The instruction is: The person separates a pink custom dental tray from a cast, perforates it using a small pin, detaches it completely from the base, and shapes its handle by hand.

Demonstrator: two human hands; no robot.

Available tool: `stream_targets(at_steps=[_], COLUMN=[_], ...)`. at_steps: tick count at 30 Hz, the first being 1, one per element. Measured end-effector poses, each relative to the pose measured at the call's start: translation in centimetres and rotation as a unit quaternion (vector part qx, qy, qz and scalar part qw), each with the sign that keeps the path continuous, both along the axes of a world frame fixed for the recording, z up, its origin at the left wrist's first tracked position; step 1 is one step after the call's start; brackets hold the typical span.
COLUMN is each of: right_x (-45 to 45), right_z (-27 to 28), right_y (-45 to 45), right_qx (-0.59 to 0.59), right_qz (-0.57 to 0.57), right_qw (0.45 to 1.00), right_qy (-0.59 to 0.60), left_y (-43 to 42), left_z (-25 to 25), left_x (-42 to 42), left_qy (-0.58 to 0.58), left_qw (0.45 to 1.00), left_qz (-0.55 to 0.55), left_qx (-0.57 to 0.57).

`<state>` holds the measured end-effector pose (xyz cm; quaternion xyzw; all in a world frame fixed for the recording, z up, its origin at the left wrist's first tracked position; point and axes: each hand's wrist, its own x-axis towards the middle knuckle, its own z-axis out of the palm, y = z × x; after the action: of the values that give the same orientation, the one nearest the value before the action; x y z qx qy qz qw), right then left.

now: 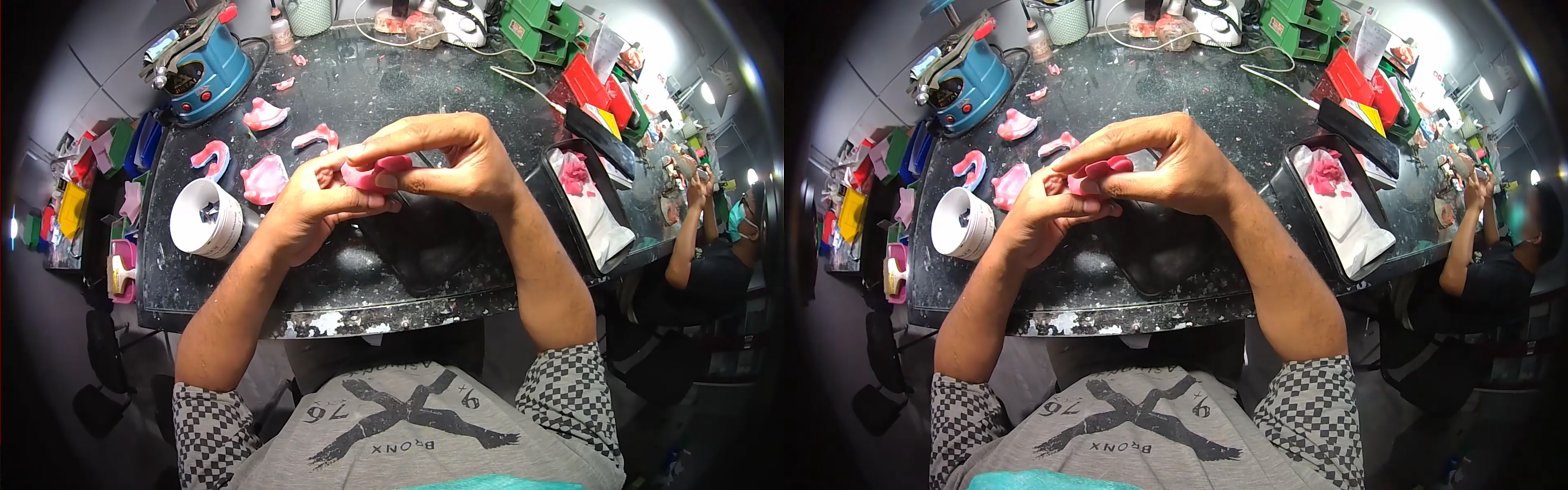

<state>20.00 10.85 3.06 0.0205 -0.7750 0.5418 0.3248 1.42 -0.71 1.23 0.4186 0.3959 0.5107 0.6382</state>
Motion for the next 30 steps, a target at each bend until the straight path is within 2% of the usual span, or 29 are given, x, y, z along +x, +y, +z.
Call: stream_targets(at_steps=[2,5,12,18,21,30], right_x=[0.0,0.0,-0.2,-0.1,0.0,0.0], right_z=[-0.2,-0.3,-0.2,0.3,-0.1,-0.2], right_y=[0.3,0.2,0.0,-0.6,0.1,0.1], right_qx=[0.037,0.005,0.041,-0.02,0.04,-0.006], right_qz=[0.013,0.006,-0.023,-0.045,-0.026,-0.009], right_qw=[0.999,1.0,0.999,0.999,0.999,1.0], right_qy=[0.009,0.016,0.022,-0.013,-0.004,0.001], left_y=[0.0,0.0,0.0,0.0,0.1,0.1], left_z=[0.1,-0.3,-0.4,-0.4,-0.3,-0.3], left_x=[0.0,0.1,0.0,-0.1,0.1,0.2], left_qy=[0.003,0.0,-0.006,-0.006,-0.011,-0.014], left_qw=[1.0,1.0,1.0,1.0,1.0,1.0], left_qz=[-0.002,0.002,0.0,0.001,0.007,0.014], left_qx=[0.002,0.01,0.012,0.007,0.013,0.015])
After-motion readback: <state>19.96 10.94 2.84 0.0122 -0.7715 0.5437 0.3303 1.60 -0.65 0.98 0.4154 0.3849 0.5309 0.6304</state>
